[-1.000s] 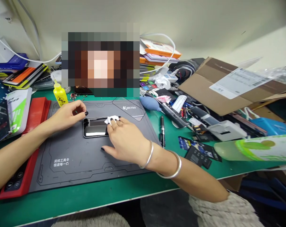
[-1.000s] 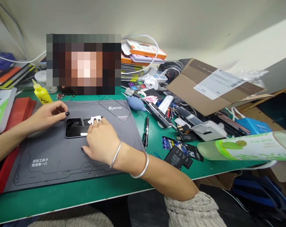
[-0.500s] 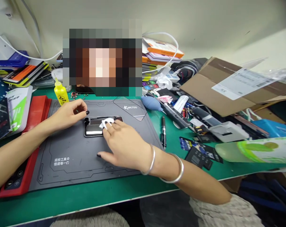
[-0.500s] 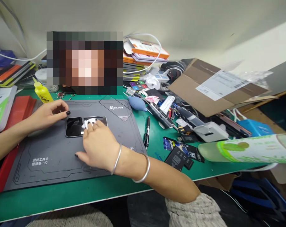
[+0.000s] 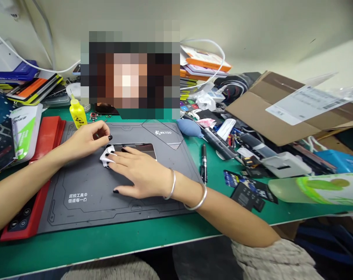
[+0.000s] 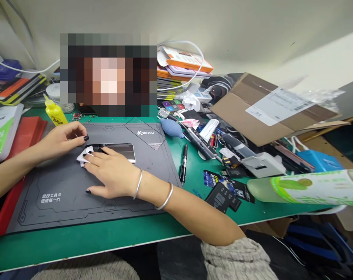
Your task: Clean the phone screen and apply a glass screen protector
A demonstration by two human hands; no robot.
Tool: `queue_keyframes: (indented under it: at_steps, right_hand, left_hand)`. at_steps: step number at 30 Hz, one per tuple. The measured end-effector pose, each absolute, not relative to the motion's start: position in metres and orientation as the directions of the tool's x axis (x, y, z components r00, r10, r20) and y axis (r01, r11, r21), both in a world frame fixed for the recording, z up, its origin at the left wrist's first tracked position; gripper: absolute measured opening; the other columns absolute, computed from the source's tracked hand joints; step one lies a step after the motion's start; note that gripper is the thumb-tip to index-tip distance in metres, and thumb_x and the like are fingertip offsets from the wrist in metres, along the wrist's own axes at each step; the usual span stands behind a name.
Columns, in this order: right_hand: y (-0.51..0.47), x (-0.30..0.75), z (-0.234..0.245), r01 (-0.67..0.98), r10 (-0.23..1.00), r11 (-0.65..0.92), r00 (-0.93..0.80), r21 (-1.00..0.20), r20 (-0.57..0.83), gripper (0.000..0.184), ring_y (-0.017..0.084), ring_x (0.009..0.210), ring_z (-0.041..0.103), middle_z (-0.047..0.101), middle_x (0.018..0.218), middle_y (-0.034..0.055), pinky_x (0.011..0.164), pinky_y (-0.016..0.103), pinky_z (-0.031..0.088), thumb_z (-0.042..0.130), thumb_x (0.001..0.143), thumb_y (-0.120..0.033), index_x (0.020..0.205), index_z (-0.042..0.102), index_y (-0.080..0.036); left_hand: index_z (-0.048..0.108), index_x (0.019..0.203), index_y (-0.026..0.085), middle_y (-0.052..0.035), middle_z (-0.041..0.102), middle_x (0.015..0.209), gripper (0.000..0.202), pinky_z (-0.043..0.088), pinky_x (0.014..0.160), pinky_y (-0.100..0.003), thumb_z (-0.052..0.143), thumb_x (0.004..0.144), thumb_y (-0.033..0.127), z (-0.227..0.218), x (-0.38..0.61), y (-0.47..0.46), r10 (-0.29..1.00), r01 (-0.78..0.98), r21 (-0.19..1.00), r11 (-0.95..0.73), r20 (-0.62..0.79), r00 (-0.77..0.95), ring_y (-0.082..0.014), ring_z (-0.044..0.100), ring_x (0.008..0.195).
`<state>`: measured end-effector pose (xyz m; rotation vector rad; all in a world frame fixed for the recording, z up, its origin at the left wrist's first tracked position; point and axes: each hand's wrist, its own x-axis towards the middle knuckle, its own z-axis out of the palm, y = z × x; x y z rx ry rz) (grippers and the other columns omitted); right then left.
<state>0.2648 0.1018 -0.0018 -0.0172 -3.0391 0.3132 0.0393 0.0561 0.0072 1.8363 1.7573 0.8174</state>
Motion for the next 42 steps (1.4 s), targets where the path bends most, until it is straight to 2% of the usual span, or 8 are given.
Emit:
queue_keyframes:
  at_steps: [4,9,14,20,25,29,34,42]
  right_hand:
    - [0.104,0.26,-0.006,0.092,0.113,0.98,-0.987,-0.179,0.112,0.058,0.033,0.14,0.047,0.048,0.152,0.0252,0.119,0.054,0.032,0.062,0.094,-0.042,0.136,0.055,-0.002]
    - [0.1,0.258,-0.006,0.015,0.038,0.984,-0.992,-0.179,0.122,0.059,0.032,0.13,0.054,0.055,0.145,0.0239,0.114,0.051,0.036,0.059,0.094,-0.048,0.133,0.057,-0.003]
    - [0.099,0.258,-0.01,0.055,0.082,0.985,-0.982,-0.161,0.169,0.06,0.033,0.133,0.051,0.052,0.148,0.0229,0.116,0.052,0.033,0.058,0.094,-0.048,0.137,0.054,-0.005]
    - [0.092,0.258,-0.016,-0.047,-0.023,0.986,-0.988,-0.161,0.15,0.063,0.032,0.141,0.043,0.051,0.151,0.0196,0.118,0.052,0.031,0.053,0.097,-0.05,0.142,0.05,-0.006]
    - [0.094,0.259,-0.011,0.07,0.09,0.989,-0.985,-0.134,0.147,0.066,0.034,0.138,0.046,0.049,0.15,0.0251,0.118,0.051,0.031,0.057,0.095,-0.05,0.139,0.051,0.0]
    - [0.094,0.258,-0.008,0.021,0.043,0.987,-0.989,-0.156,0.144,0.062,0.034,0.128,0.054,0.058,0.14,0.0239,0.112,0.05,0.038,0.058,0.093,-0.053,0.131,0.058,-0.003]
    - [0.098,0.257,-0.008,0.074,0.103,0.981,-0.982,-0.18,0.159,0.059,0.033,0.128,0.054,0.058,0.139,0.0241,0.112,0.051,0.037,0.059,0.093,-0.049,0.129,0.058,-0.002]
    - [0.097,0.257,-0.008,0.035,0.069,0.977,-0.985,-0.209,0.16,0.056,0.032,0.128,0.054,0.058,0.141,0.0211,0.112,0.049,0.037,0.061,0.092,-0.048,0.131,0.058,-0.006]
  left_hand:
    - [0.056,0.081,0.02,-0.0007,0.062,0.077,0.021,0.046,0.065,-0.028,0.055,0.079,0.041,0.009,0.04,0.056,0.996,0.715,0.696,-0.065,0.091,0.002,-0.0148,0.055,0.067]
    - [0.056,0.081,0.019,-0.0006,0.062,0.076,0.02,0.045,0.064,-0.028,0.055,0.08,0.039,0.008,0.04,0.056,0.995,0.707,0.702,-0.083,0.101,0.017,-0.0145,0.055,0.066]
    - [0.056,0.082,0.019,-0.0002,0.061,0.076,0.02,0.045,0.062,-0.028,0.055,0.08,0.039,0.006,0.039,0.056,0.995,0.703,0.707,-0.079,0.097,0.015,-0.0145,0.055,0.066]
    - [0.056,0.082,0.019,-0.0007,0.062,0.078,0.02,0.046,0.063,-0.028,0.055,0.079,0.04,0.007,0.039,0.056,0.996,0.699,0.712,-0.064,0.089,0.0,-0.0152,0.057,0.068]
    - [0.056,0.083,0.019,-0.0006,0.062,0.077,0.021,0.045,0.063,-0.028,0.056,0.08,0.04,0.008,0.04,0.055,0.997,0.7,0.711,-0.06,0.081,0.004,-0.0148,0.056,0.067]
    - [0.056,0.082,0.019,-0.0003,0.062,0.077,0.021,0.046,0.064,-0.028,0.055,0.08,0.04,0.008,0.04,0.055,0.996,0.697,0.714,-0.068,0.088,0.006,-0.0147,0.056,0.067]
    - [0.057,0.082,0.019,-0.0007,0.062,0.078,0.021,0.045,0.064,-0.028,0.056,0.08,0.04,0.007,0.039,0.056,0.996,0.712,0.699,-0.067,0.089,0.005,-0.0148,0.055,0.067]
    - [0.057,0.083,0.02,-0.001,0.062,0.078,0.022,0.045,0.065,-0.028,0.056,0.08,0.042,0.007,0.038,0.057,0.996,0.714,0.697,-0.063,0.09,0.0,-0.0152,0.056,0.069]
